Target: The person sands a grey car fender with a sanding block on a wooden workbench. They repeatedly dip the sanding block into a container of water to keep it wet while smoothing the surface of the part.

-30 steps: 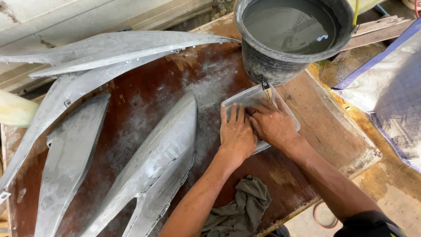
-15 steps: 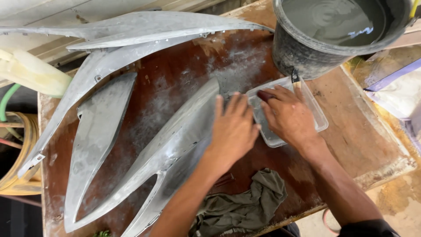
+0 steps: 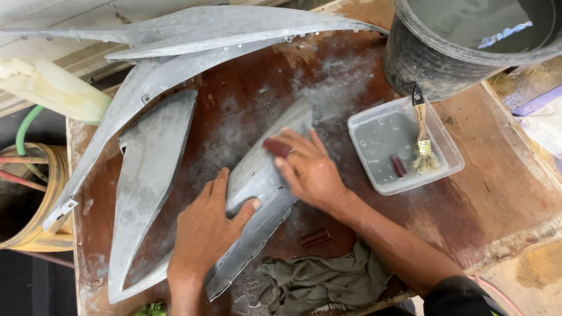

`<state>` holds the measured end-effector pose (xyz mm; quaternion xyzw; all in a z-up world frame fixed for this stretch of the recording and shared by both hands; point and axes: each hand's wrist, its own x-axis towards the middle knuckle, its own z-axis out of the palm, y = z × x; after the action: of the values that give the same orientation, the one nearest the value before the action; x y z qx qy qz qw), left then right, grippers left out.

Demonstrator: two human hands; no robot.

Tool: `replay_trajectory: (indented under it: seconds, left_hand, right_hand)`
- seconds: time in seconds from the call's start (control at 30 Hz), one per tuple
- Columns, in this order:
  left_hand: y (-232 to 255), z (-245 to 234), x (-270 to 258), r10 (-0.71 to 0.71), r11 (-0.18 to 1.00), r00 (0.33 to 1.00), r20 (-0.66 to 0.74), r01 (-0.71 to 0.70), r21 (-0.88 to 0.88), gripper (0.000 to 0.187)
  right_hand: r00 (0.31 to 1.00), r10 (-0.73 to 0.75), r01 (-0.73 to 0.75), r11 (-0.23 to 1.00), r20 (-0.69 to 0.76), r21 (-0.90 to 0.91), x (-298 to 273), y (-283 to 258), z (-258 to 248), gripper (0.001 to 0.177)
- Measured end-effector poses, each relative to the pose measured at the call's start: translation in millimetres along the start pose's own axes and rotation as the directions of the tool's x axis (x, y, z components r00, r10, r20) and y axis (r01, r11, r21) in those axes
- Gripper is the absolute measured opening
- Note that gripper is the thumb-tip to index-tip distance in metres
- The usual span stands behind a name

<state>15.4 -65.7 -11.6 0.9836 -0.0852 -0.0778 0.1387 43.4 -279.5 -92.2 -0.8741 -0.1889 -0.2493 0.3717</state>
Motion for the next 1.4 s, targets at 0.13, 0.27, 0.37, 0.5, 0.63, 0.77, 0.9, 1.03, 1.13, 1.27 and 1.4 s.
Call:
replay_trajectory:
  seconds: [0.13, 0.27, 0.37, 0.5, 0.63, 0.77, 0.9, 1.03, 1.13, 1.27, 1.4]
  left_hand:
    - [1, 2, 0, -0.014, 1.0, 1.0, 0.002, 0.014, -0.023, 0.089]
    - [-2, 4, 3, -0.008, 1.0, 1.0, 0.026, 0.008, -0.019, 0.09]
    - [-4, 3, 7, -0.002, 1.0, 0.998, 0.058, 0.002, 0.003, 0.089]
    - [-5, 3, 7, 0.024, 1.0, 0.999, 0.035, -0.023, -0.018, 0.093]
    - [-6, 4, 6, 0.051, 0.997, 0.999, -0.019, -0.052, -0.061, 0.086]
    - [-8, 7, 6, 0.082, 0.997, 0.996, -0.045, -0.082, -0.013, 0.087]
    - [-10, 8, 6, 0.1, 0.995, 0.994, -0.042, -0.101, -0.023, 0.092]
    - [-6, 3, 4, 0.079, 0.995, 0.995, -0.054, -0.082, -0.055, 0.083]
    - [-7, 3, 4, 0.081, 0.995, 0.996, -0.031, -0.082, -0.058, 0.084]
    - [-7, 5, 4, 0.092, 0.994, 0.995, -0.033, -0.093, -0.051, 0.085]
    - [-7, 3, 1, 0.137, 0.989, 0.987, -0.083, -0.141, -0.043, 0.085]
  right_hand:
    - [0.998, 0.054, -0.055, 0.998, -0.034, -0.016, 1, -7, -3, 0.028]
    - [0.994, -0.095, 0.092, 0.994, 0.048, 0.057, -10, -28, 11, 0.017]
    - [0.985, -0.137, 0.128, 0.988, 0.103, 0.091, -12, -32, 11, 0.018]
    - [0.996, -0.081, 0.079, 0.995, -0.04, -0.063, 6, -4, 3, 0.021]
    - [0.999, 0.022, -0.025, 0.993, -0.028, -0.112, 8, -11, -4, 0.021]
    - [0.995, -0.069, 0.063, 0.995, 0.073, 0.075, 0, -42, 0, 0.017]
    - [0.987, -0.105, 0.103, 0.994, 0.119, 0.029, -5, -27, 14, 0.021]
    - [0.998, -0.024, 0.025, 0.999, 0.05, -0.027, 9, -39, -5, 0.019]
    - [0.995, -0.066, 0.065, 0.998, 0.069, 0.014, 6, -51, 1, 0.02]
    - [0.985, -0.096, 0.081, 0.991, 0.146, 0.102, 3, -55, 5, 0.022]
    - [0.996, -0.07, 0.073, 0.996, 0.059, -0.048, 7, -29, 6, 0.021]
